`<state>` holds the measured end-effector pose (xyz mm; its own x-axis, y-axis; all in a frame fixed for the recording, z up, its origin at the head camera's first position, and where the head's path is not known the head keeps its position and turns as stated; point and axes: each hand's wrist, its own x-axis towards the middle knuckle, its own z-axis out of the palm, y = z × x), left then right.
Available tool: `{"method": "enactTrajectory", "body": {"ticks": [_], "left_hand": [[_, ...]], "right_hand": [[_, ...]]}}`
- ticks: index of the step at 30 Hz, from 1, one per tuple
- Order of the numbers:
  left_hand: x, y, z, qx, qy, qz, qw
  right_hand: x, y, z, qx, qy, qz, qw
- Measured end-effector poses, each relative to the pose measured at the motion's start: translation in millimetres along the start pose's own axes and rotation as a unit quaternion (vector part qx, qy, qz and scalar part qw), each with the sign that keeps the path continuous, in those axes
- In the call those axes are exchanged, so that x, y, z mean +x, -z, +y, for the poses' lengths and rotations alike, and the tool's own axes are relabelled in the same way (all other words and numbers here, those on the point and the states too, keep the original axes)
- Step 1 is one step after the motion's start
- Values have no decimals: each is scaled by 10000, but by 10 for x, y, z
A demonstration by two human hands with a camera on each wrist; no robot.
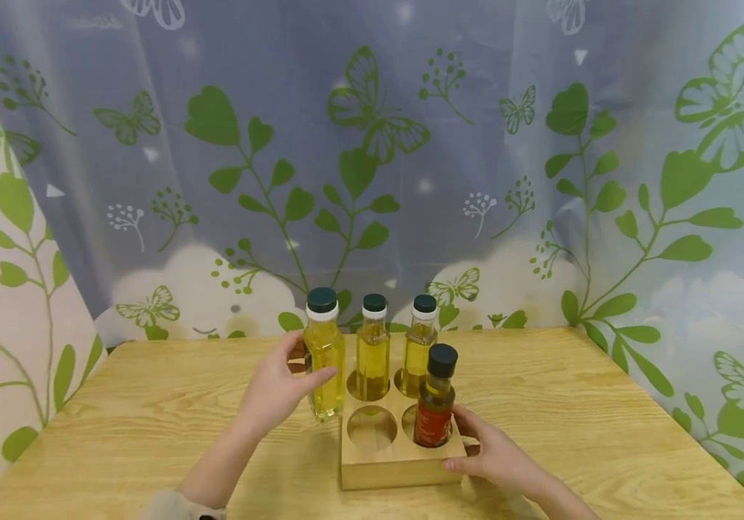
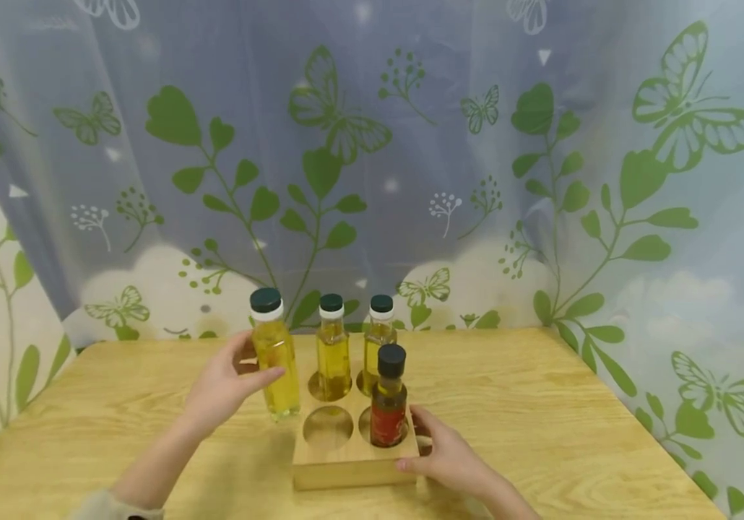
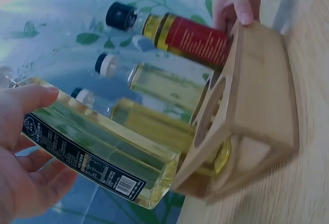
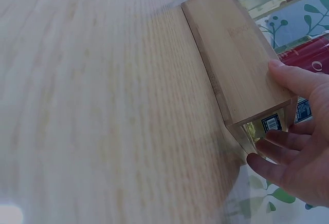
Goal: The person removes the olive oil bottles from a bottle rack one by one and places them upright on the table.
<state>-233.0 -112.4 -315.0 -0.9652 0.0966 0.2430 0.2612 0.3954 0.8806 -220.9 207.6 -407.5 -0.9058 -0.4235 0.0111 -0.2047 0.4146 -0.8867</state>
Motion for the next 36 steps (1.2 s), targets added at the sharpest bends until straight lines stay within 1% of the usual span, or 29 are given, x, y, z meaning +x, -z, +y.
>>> {"method": "enactTrajectory", "body": {"ticks": [5,11,14,19,22,26,30,36], "left_hand": [[57,158,-169,-6,43,155,9999],[157,286,-371,-36,104,433,9990],[202,350,-474,73,244,544,9982],[265,465,-654,277,587,661,9957],[304,535,-749,282,758,748,9939],[347,619,-843,269,868,905,9917],[370,678,-919,348,963,963,9901],[360,722,-957,389,1226,997,9867]], "right_hand": [[3,-1,-14,15,-19,18,10000],[7,3,-11,-1,88,25,10000],[10,3,1,46,98,18,9999],[8,-2,12,78,123,11,9999],[-2,0,2,106,93,7,9999],[-9,5,-15,147,37,-14,9999],[-3,10,-9,169,67,-39,9998],[5,5,23,159,138,-28,9998]]}}
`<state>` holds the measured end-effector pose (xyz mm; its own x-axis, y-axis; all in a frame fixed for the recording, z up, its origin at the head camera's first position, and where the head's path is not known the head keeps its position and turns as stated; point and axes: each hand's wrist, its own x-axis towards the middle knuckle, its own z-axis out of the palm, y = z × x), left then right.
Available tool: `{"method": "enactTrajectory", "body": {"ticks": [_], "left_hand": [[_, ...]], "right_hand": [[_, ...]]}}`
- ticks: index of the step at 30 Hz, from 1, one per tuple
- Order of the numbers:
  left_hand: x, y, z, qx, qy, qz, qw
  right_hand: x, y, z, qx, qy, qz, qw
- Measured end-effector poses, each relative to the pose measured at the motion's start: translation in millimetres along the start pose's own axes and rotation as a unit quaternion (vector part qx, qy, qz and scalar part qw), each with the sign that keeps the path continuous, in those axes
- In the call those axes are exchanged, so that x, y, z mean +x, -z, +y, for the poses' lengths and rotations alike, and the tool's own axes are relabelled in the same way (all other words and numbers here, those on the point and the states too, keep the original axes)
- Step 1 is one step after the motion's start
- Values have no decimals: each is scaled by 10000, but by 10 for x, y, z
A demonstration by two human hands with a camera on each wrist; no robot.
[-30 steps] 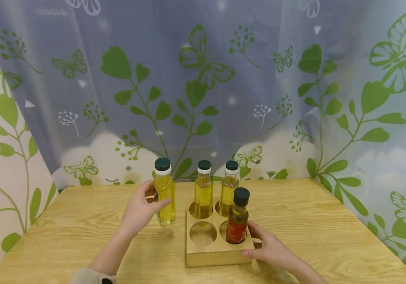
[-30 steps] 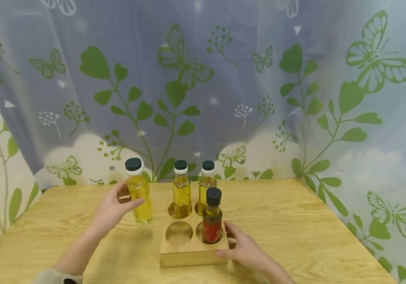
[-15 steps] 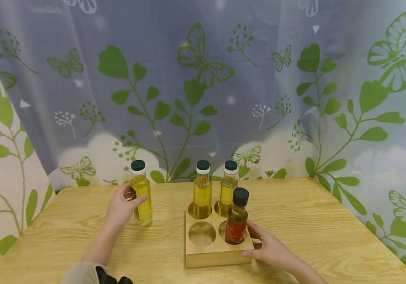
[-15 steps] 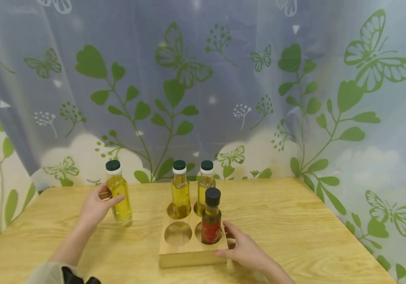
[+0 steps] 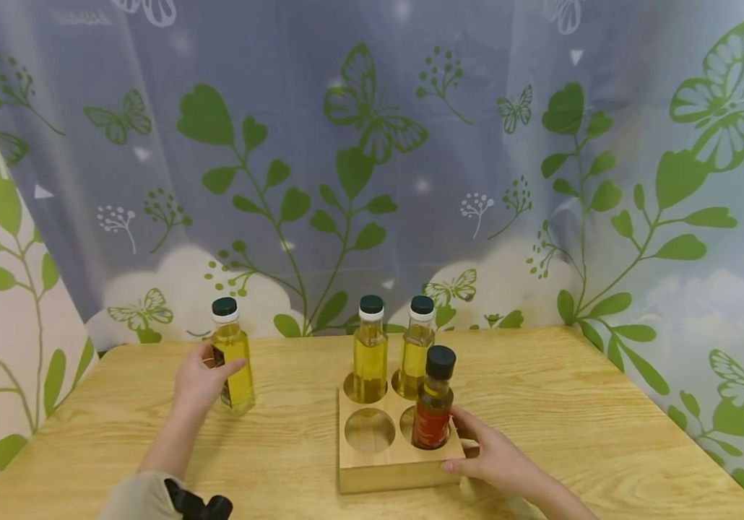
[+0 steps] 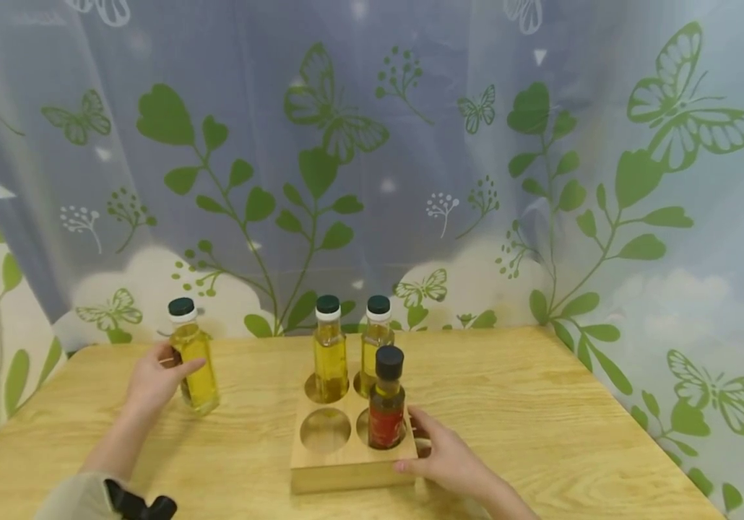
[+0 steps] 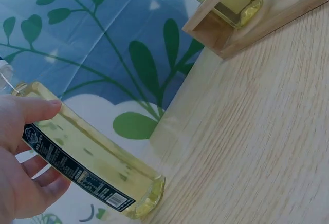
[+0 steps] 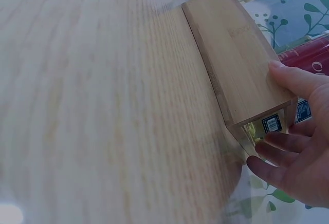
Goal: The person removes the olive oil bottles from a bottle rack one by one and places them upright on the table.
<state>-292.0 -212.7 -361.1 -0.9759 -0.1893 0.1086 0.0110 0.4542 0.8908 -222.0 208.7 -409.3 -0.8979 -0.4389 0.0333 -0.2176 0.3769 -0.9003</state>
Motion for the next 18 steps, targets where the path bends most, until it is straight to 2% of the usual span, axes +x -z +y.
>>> {"method": "enactTrajectory", "body": {"ticks": [8,11,13,16,18], "left_hand": [[-32,66,-18,157,168,330,9992],[-29,72,-14,208,119,313,9992],[-35,66,-5,197,65,416,9989],[-68,27,36,123,-150,954,9952],[-104,-12,87,39,-486,1523,9871]], "right_hand": [[-16,-10,-12,-40,-17,16,10000],[-15,-4,-8,-90,-47,64,9999],[-15,0,-3,-117,-65,76,9999],[-16,-1,3,-156,-53,68,9998],[-19,-1,5,-156,-43,66,9998]]}}
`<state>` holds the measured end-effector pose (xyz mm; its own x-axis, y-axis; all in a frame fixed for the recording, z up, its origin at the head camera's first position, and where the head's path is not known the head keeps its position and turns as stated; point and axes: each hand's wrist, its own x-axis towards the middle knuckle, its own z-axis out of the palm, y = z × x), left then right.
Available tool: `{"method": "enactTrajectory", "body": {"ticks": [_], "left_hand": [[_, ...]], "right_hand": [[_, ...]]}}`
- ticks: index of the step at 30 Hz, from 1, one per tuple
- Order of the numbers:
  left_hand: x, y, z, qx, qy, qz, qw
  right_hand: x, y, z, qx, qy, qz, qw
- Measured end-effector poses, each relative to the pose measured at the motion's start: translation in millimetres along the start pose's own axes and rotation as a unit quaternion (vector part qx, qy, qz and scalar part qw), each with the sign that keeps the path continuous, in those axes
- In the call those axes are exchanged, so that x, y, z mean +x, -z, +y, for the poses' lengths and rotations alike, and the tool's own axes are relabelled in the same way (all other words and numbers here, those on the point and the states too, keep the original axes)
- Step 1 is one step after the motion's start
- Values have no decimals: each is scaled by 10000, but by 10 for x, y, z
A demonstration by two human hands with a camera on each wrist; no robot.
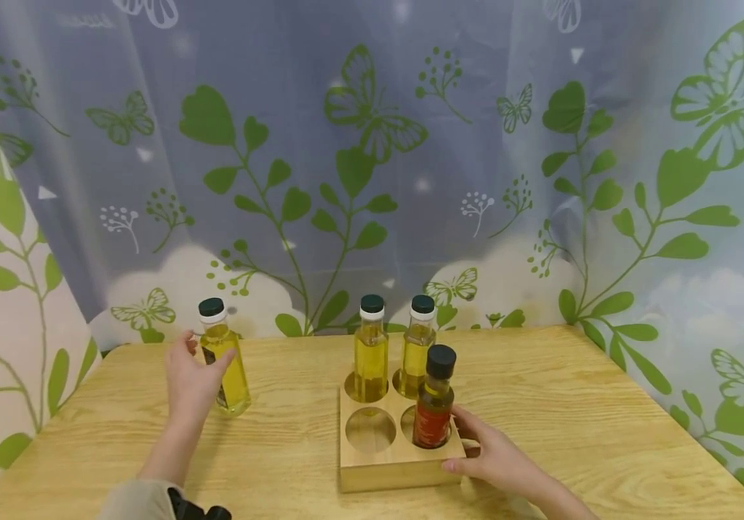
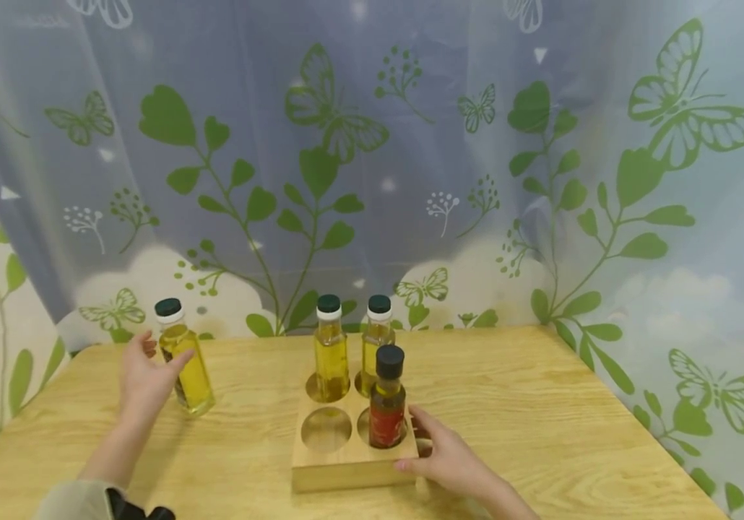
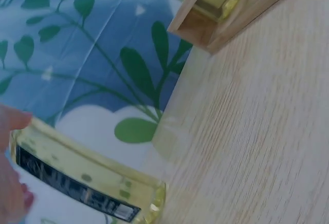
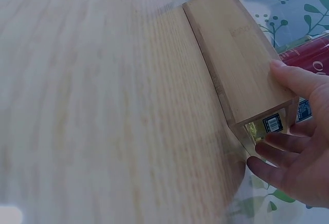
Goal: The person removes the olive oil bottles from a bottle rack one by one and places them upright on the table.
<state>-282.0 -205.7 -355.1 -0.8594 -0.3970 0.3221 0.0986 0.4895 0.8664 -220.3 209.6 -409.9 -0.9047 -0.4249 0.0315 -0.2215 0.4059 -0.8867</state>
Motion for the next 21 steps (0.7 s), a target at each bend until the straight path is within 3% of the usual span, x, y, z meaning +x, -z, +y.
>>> {"method": "enactTrajectory", "body": {"ticks": [4,7,10,15,21], "left_hand": [[-93,-58,122,-33,-951,940,9910],[-156,-107,229,-168,-1434,1092,9835],[-203,-164,333,-386,-1499,758,9850],[-233,-266,451,-493,-1042,-273,9930],[-238,-462,507,-284,-720,-1217,9895]], "right_hand": [[-8,-12,-3,29,14,-2,10000],[-7,-18,-3,45,-28,9,10000],[-5,-21,-1,22,-92,36,9999],[-10,-22,-11,-12,-59,44,10000],[-12,-18,-18,-14,-27,40,10000]]}}
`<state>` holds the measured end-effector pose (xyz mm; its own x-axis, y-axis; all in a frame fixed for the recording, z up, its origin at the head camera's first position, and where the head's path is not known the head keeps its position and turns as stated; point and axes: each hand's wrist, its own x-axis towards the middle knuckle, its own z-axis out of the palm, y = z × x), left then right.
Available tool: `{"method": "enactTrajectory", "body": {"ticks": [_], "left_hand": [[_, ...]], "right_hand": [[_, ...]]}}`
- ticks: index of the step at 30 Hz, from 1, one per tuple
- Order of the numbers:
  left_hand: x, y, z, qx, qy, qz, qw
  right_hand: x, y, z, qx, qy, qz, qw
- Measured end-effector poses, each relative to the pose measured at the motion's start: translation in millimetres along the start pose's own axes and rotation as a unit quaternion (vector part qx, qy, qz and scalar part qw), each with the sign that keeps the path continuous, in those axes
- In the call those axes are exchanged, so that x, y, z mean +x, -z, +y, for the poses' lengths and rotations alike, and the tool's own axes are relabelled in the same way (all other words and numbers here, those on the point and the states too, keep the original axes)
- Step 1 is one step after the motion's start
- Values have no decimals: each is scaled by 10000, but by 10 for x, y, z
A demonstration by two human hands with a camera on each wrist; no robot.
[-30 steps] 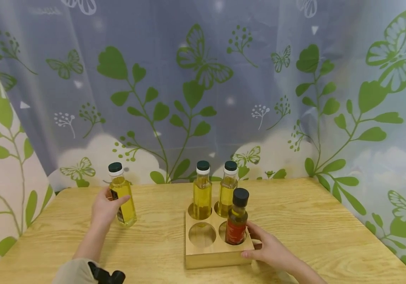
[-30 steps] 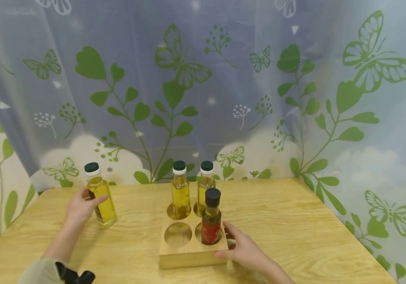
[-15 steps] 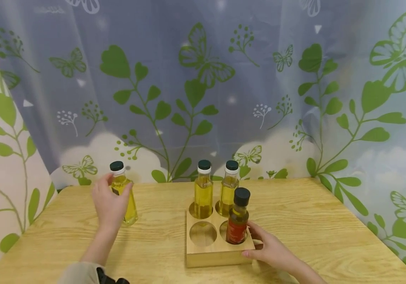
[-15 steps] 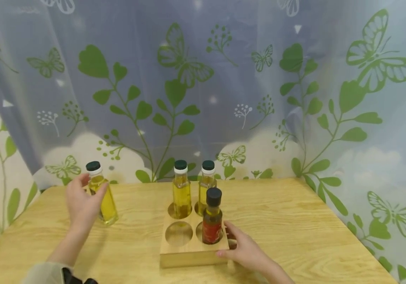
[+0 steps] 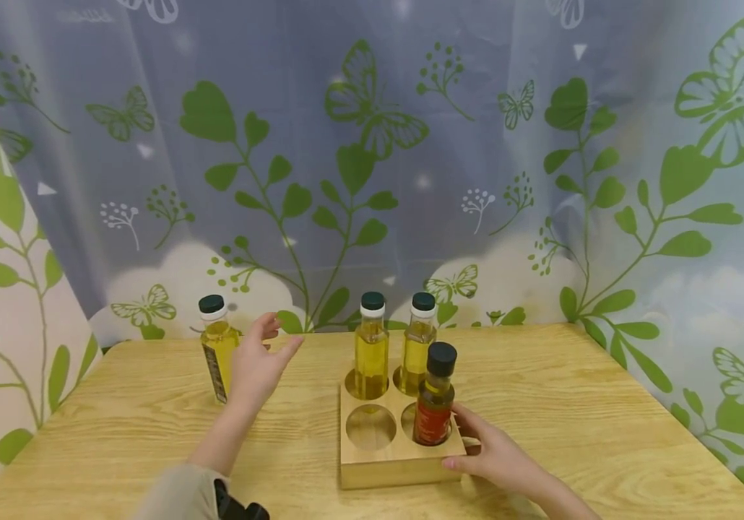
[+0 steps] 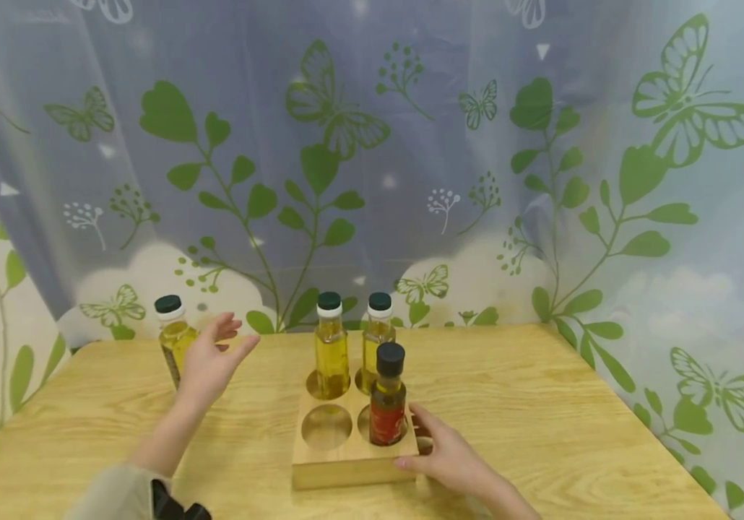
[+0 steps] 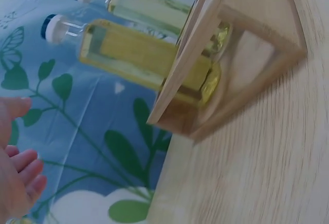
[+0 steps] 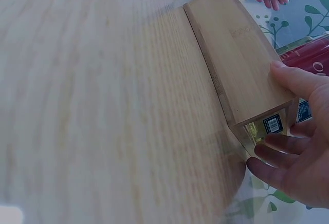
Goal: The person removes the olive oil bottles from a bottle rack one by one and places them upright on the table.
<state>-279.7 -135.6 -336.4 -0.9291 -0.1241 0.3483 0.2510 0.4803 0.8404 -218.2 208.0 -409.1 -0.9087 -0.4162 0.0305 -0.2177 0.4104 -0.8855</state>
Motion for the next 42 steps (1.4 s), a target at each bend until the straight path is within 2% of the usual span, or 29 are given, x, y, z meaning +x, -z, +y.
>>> {"method": "enactTrajectory", "body": {"ticks": [7,14,19,22,25,29,42], "left_hand": [[57,-271,-33,-355,107,-703,9968],[64,-506,-48,-486,229,-1534,9867],[77,-652,-55,-354,161,-1956,9799],[69,-698,-34,-259,72,-2202,9751],[56,-724,3,-362,-26,-2412,9698],[59,-755,37,-420,-104,-2493,9675],[100,-822,96,256,-147,-2195,9752]], "right_hand": [[18,5,7,-32,-6,-9,10000],[23,11,20,-6,-22,-58,10000],[25,16,27,-6,-46,-74,10000],[25,15,21,-13,-55,-72,10000],[26,12,22,-20,-82,-66,9999],[24,6,25,-4,-114,-53,9999],[1,9,5,-8,-180,-49,9998]]}}
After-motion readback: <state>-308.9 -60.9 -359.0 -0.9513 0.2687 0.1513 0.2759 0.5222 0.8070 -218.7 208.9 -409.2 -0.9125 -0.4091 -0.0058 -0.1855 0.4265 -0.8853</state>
